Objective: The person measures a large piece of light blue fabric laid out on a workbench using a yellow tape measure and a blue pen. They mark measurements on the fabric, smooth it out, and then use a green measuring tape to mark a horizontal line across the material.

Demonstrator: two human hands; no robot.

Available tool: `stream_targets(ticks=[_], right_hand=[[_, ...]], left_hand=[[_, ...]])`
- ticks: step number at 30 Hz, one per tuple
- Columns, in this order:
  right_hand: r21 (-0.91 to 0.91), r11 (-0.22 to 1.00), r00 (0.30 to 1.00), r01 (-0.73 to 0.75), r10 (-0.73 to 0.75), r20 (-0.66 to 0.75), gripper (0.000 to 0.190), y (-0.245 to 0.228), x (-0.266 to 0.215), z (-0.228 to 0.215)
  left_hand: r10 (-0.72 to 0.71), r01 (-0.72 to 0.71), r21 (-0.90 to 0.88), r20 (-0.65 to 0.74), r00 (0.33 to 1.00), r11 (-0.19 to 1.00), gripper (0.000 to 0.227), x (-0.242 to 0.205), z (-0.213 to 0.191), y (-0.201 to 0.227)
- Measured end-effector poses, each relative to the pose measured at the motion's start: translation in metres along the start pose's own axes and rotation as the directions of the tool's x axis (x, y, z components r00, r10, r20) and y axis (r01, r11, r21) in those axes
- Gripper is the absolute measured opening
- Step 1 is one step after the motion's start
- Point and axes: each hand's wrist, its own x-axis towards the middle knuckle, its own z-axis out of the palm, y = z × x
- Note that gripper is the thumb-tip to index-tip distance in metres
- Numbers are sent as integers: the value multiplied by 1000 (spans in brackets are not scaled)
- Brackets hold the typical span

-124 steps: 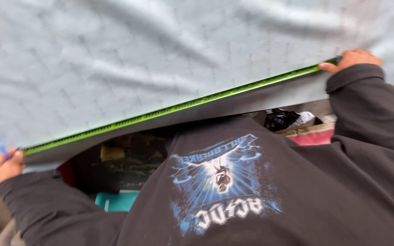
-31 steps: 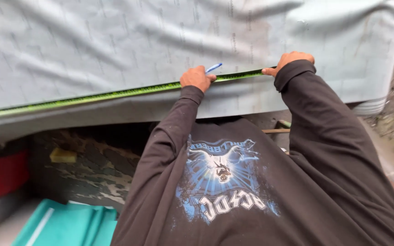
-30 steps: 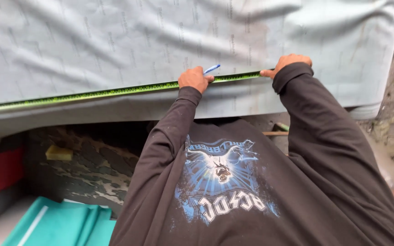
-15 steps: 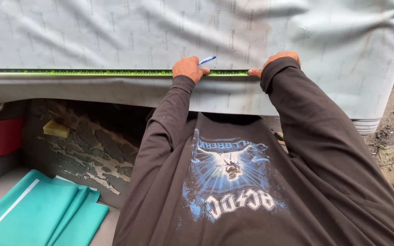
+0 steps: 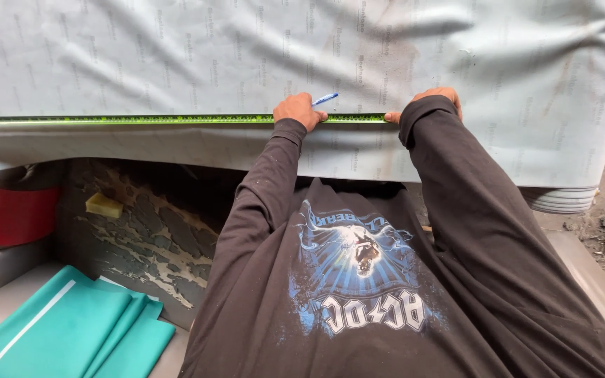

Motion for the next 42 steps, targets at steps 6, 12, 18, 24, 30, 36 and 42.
stream_targets(ticks=[6, 12, 18, 24, 30, 36, 42], right_hand=[[37, 999, 1000, 9, -10, 18, 105, 2, 4, 4], [67, 998, 999, -2, -1, 44, 103, 4, 6, 0], [70, 998, 998, -7, 3, 58, 102, 3, 9, 0], [78, 997, 999, -17, 13, 51, 100, 2, 6, 0], [83, 996, 998, -11, 7, 57, 98, 3, 8, 2], [75, 997, 998, -2, -2, 55, 97, 3, 7, 3], [81, 997, 999, 2, -7, 53, 95, 5, 6, 5]], left_hand=[[25, -26, 40, 6, 1000, 999, 52, 0, -1, 2], [33, -78, -166, -258, 965, 983, 40, 2, 19, 2], [-11, -164, -662, -252, 968, 731, 69, -22, 29, 46], [166, -409, -761, -379, 910, 504, 28, 8, 78, 30], [185, -468, -665, -452, 872, 582, 14, 19, 91, 25], [180, -442, -655, -430, 885, 613, 13, 19, 93, 23], [181, -503, -791, -469, 864, 349, 26, 17, 74, 24]])
